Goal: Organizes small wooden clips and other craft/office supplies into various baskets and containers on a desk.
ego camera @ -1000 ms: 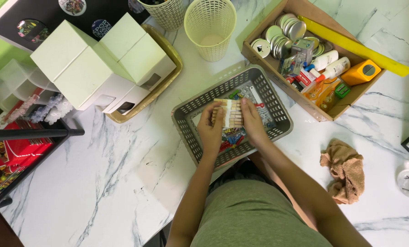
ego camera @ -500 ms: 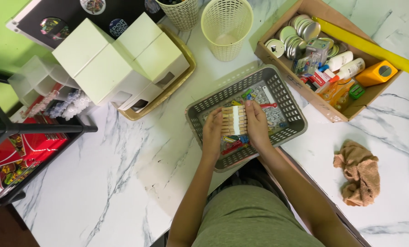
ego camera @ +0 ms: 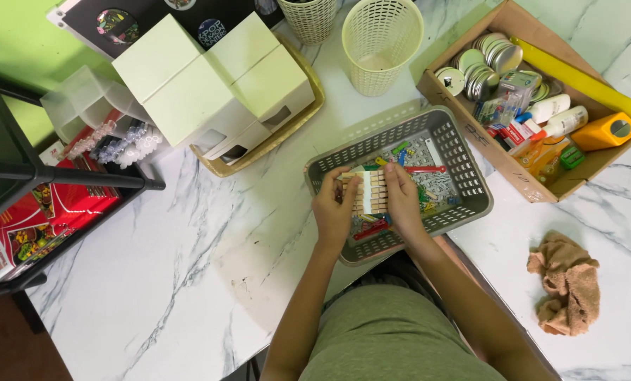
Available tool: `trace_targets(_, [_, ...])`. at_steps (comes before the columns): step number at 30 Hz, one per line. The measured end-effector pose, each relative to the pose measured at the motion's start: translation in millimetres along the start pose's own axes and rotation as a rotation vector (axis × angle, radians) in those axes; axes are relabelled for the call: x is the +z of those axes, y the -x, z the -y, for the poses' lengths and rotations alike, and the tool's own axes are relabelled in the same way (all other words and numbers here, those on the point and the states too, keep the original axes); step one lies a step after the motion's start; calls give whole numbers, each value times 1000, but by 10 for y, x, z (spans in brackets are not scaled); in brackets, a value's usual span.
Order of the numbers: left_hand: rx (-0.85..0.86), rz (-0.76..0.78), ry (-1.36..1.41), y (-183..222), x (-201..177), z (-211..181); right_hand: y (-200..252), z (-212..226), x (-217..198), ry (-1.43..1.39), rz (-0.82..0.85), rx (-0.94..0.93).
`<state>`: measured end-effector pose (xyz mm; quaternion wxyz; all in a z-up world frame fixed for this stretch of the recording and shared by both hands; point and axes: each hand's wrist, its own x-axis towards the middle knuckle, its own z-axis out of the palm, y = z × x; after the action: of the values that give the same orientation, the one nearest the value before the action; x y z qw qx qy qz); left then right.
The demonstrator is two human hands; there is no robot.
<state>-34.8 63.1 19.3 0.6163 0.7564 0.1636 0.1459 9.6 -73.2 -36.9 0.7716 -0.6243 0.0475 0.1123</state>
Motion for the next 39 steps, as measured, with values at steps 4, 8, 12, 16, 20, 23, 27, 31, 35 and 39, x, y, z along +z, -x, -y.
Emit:
trace_targets(4, [31, -9, 79, -20, -35, 64, -71, 39, -133, -11, 54, 149])
trace_targets(8, [-23, -72, 146, -53, -192, 128, -174, 42, -342, 47, 255, 149])
trace_targets(12, [-50, -124, 252, -48, -428, 205, -226, 70, -420, 223, 397, 97])
trace_targets(16, [-80, -163, 283, 15, -555, 299, -283, -27, -346, 329, 494, 54])
trace_targets(20, [-112, -203, 253, 92, -657, 302, -172, 147, -62, 304, 615, 108])
trace_targets(23, [-123, -216, 271, 156, -685, 357, -74, 121, 134, 206, 690, 150])
trace_targets(27, [-94, -325, 150, 139, -782, 350, -117, 29, 265, 207, 734, 114])
trace_targets(31, [-66, -421, 124, 127, -1046, 555, -224, 116, 304, 312, 716, 43])
trace_targets(35, [-255, -505, 114, 116, -1204, 608, -272, 73, 364, 386, 745, 37])
trace_targets(39, [-143, -438, -127, 167, -1203, 1030, -220, 117, 530, 528, 727, 2])
